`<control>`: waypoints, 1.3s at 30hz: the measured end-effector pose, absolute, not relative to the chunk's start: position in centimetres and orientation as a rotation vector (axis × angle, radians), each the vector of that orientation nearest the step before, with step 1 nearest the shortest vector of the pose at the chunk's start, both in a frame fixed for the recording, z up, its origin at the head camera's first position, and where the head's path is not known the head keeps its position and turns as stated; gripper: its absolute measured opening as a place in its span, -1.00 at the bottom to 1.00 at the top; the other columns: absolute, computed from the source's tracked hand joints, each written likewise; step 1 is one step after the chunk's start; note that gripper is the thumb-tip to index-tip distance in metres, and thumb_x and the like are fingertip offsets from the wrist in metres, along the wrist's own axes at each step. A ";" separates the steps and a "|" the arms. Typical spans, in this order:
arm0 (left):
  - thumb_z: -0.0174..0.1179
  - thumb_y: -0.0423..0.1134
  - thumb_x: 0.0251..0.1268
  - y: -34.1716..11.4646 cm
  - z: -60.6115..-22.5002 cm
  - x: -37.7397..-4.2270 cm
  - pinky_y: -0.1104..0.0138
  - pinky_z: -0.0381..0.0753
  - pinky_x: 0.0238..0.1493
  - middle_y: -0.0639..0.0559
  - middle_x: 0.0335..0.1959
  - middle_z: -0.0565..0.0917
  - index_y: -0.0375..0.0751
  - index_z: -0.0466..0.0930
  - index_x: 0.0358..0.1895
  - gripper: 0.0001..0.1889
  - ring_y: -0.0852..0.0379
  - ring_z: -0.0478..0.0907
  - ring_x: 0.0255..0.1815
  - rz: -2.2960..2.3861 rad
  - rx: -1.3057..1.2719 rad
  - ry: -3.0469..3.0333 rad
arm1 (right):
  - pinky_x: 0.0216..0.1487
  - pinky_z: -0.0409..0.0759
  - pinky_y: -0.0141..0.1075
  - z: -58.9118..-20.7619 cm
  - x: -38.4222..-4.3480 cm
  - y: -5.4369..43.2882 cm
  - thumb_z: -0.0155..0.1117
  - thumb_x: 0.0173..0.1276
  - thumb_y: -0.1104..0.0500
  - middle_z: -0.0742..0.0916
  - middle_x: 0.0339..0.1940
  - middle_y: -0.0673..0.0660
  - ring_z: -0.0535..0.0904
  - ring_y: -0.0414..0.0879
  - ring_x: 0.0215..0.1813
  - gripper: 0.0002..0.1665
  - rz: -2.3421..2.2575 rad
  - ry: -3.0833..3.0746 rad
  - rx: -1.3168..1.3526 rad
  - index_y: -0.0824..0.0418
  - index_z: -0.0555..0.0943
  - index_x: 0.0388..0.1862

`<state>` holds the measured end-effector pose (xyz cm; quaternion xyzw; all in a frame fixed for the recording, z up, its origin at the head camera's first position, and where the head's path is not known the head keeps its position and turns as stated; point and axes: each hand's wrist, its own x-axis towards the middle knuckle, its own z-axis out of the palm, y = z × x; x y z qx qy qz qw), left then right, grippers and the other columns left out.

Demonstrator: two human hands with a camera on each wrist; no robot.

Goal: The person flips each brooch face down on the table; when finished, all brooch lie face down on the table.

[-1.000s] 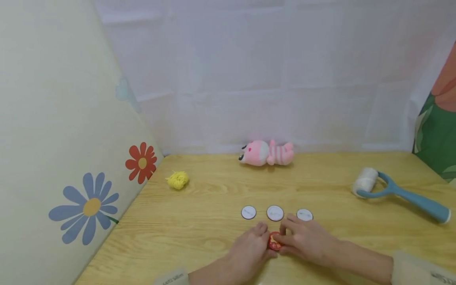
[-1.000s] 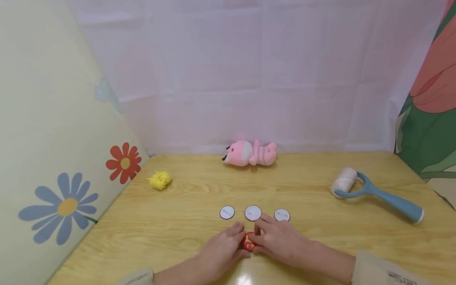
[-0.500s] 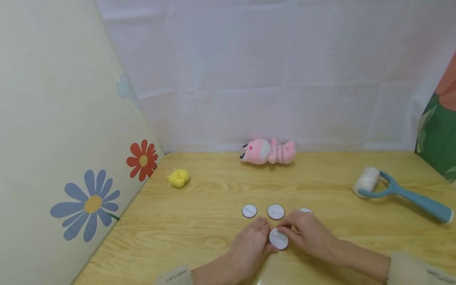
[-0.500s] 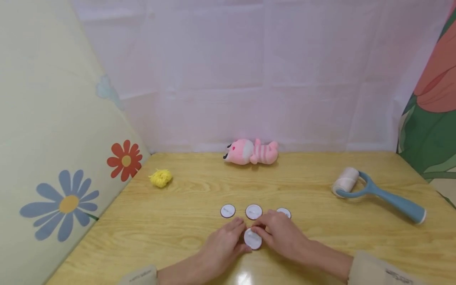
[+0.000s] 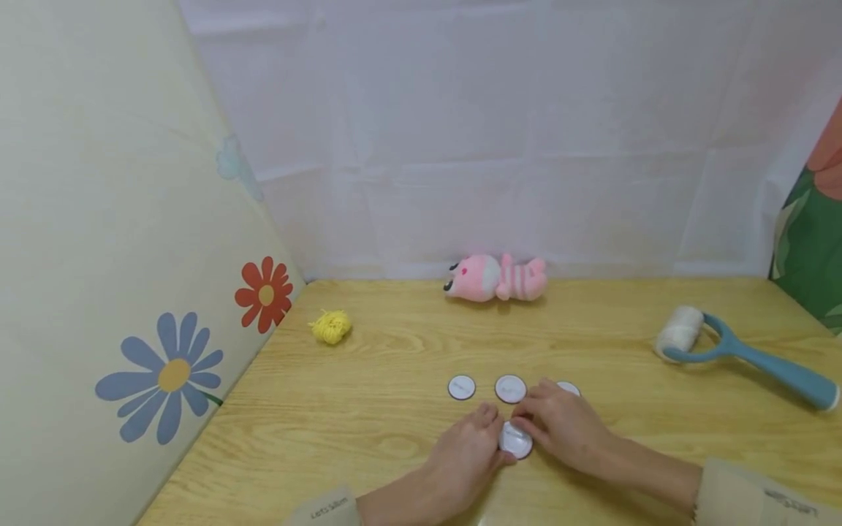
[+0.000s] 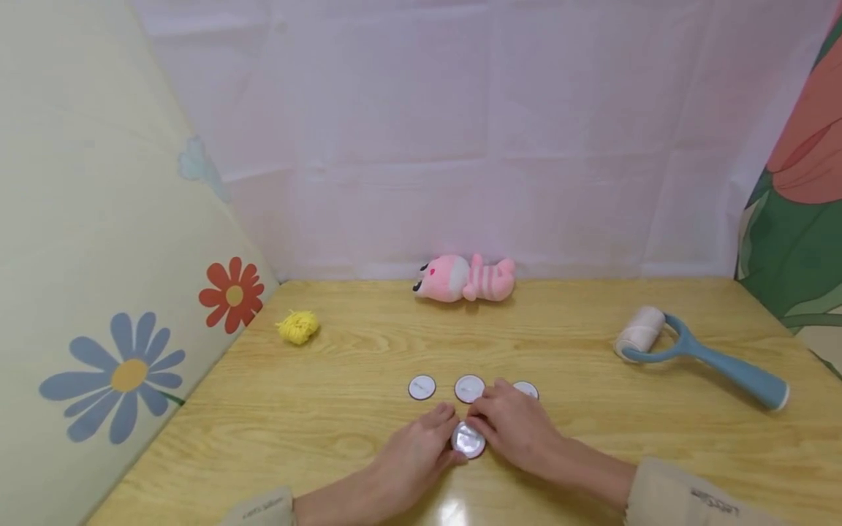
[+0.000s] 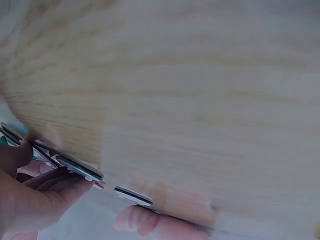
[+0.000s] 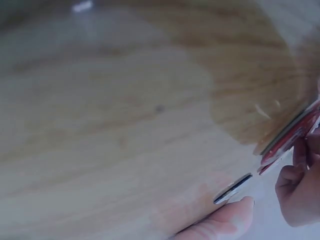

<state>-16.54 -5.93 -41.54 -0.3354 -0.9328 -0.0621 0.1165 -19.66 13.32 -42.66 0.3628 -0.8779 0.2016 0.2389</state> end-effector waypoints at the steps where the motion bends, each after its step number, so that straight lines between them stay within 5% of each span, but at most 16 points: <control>1: 0.27 0.03 0.24 -5.9 -41.5 -16.5 0.29 0.63 0.04 -0.08 0.00 0.61 -0.29 0.61 0.00 -0.54 0.01 0.57 0.09 -0.165 -0.979 -2.739 | -0.38 0.53 -0.39 -42.7 -19.7 13.3 0.50 0.12 0.16 0.68 -0.40 -0.14 0.48 -0.25 -0.33 -0.91 0.541 -2.389 1.002 0.05 0.71 -0.41; 7: 0.27 0.06 0.25 -5.7 -41.1 -16.6 0.34 0.64 -0.07 -0.03 -0.12 0.59 -0.29 0.62 -0.07 -0.56 0.09 0.58 -0.06 -0.132 -0.980 -2.753 | -0.45 0.49 -0.45 -42.7 -19.7 13.7 0.51 0.10 0.14 0.64 -0.43 -0.15 0.44 -0.27 -0.36 -0.91 0.508 -2.361 0.993 0.03 0.72 -0.42; 12: 0.19 0.12 0.32 -4.7 -40.5 -16.8 0.31 0.54 0.17 -0.12 0.03 0.64 -0.35 0.61 -0.01 -0.47 0.03 0.55 0.13 -0.079 -1.072 -2.711 | -0.46 0.50 -0.49 -41.5 -19.4 15.4 0.49 0.16 0.09 0.59 -0.44 -0.16 0.44 -0.32 -0.37 -0.89 0.527 -2.376 1.019 0.05 0.71 -0.40; 15: 0.15 0.19 0.32 -3.7 -40.1 -16.8 0.32 0.42 0.29 -0.14 0.07 0.63 -0.36 0.61 0.01 -0.41 0.02 0.50 0.23 0.000 -1.138 -2.669 | -0.46 0.51 -0.49 -40.5 -18.9 17.2 0.46 0.20 -0.03 0.57 -0.40 -0.18 0.44 -0.36 -0.38 -0.77 0.530 -2.460 1.063 0.09 0.72 -0.32; 23: 0.10 0.24 0.31 -1.7 -40.2 -16.8 0.41 0.45 0.24 -0.04 -0.02 0.64 -0.26 0.64 -0.03 -0.42 0.12 0.54 0.11 0.103 -1.195 -2.618 | -0.48 0.44 -0.47 -40.5 -17.7 20.6 0.33 0.09 -0.39 0.50 -0.34 -0.20 0.35 -0.42 -0.39 -0.33 0.451 -2.640 1.115 0.14 0.72 -0.15; 34: 0.13 0.25 0.27 -1.0 -41.1 -16.3 0.49 0.54 0.04 0.10 -0.19 0.55 -0.16 0.67 -0.17 -0.50 0.24 0.51 -0.08 -0.009 -1.142 -2.703 | -0.31 0.62 -0.39 -39.9 -17.7 21.2 0.33 -0.02 -0.40 0.59 -0.21 -0.09 0.45 -0.37 -0.27 -0.25 0.435 -2.634 1.262 0.17 0.71 -0.11; 39: 0.11 0.25 0.28 -0.7 -41.1 -16.2 0.43 0.46 0.22 0.04 -0.03 0.60 -0.18 0.66 -0.07 -0.46 0.17 0.51 0.12 -0.005 -1.129 -2.714 | -0.27 0.64 -0.40 -39.6 -17.9 21.7 0.48 -0.07 -0.29 0.58 -0.19 -0.09 0.48 -0.35 -0.24 -0.32 0.470 -2.687 1.289 0.16 0.72 -0.10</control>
